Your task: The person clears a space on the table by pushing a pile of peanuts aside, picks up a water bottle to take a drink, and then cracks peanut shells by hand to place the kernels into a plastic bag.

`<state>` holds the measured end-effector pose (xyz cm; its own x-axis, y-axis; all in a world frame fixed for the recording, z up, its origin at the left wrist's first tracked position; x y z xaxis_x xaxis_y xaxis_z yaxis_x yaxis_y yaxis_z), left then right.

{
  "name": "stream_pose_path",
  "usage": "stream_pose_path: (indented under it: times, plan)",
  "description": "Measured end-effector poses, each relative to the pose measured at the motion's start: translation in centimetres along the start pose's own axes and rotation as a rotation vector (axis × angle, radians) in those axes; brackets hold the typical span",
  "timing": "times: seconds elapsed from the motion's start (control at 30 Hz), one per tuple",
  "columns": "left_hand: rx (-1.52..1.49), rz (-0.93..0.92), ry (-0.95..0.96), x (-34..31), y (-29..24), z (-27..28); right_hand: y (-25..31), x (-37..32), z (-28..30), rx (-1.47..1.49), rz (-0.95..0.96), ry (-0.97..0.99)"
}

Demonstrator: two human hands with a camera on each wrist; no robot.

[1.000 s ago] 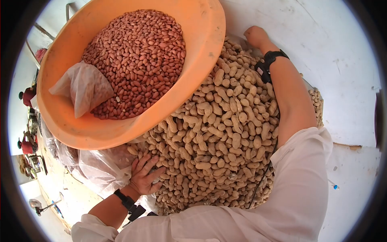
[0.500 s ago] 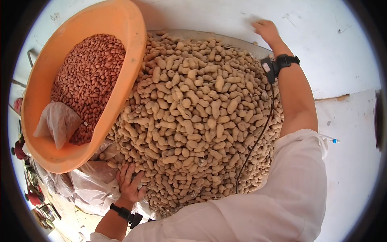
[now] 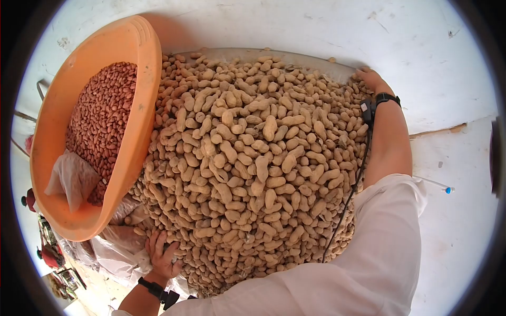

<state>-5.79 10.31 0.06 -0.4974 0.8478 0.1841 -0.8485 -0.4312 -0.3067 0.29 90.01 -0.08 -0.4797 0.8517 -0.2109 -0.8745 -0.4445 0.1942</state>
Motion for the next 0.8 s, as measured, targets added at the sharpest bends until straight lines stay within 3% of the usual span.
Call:
stream_pose_path:
  times: [0.1,0.2,0.3,0.37,0.43,0.5,0.6,0.7,0.77,0.8]
  plan:
    - [0.010,-0.005,0.002,-0.1,0.0,-0.1,1.9,-1.3,-0.6,0.117,-0.029,0.155]
    - [0.013,-0.012,-0.005,-0.1,-0.2,0.2,4.1,-1.7,-0.9,0.050,0.111,0.082]
    - [0.006,-0.010,-0.027,0.3,-0.5,0.7,6.7,-4.7,-1.5,-0.085,0.119,0.233]
    - [-0.004,-0.006,-0.037,0.1,-0.5,0.6,10.4,-8.1,-1.9,-0.383,0.469,0.244]
    - [-0.014,-0.008,-0.047,-0.1,-0.4,0.6,12.2,-11.4,-1.9,-0.393,0.579,0.259]
    - [-0.011,-0.006,-0.042,-0.2,-0.3,0.5,13.1,-13.6,-0.7,-0.117,0.455,0.274]
    - [0.001,0.002,-0.020,-0.5,-0.1,0.2,17.0,-21.4,4.9,-0.117,0.467,0.239]
    - [-0.008,0.003,-0.023,-0.5,-0.1,0.2,13.0,-18.9,8.4,0.349,0.369,0.248]
    - [-0.008,0.000,-0.027,-0.5,-0.1,0.1,5.8,-13.7,9.7,0.530,0.139,0.076]
    - [0.001,0.002,-0.022,-0.5,-0.1,0.1,2.4,-12.4,9.9,0.508,0.131,-0.001]
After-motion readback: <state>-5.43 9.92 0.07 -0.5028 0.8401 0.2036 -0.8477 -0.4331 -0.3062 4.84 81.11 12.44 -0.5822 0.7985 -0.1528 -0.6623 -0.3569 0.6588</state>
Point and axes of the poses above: each hand's wrist, its own x-axis towards the middle knuckle, its own z-axis out of the back of the hand, y = z × x, the point moved 9 cm from there along x, towards the middle knuckle, and after that the axes turned 2 degrees about -y, right-handed, at the moved point
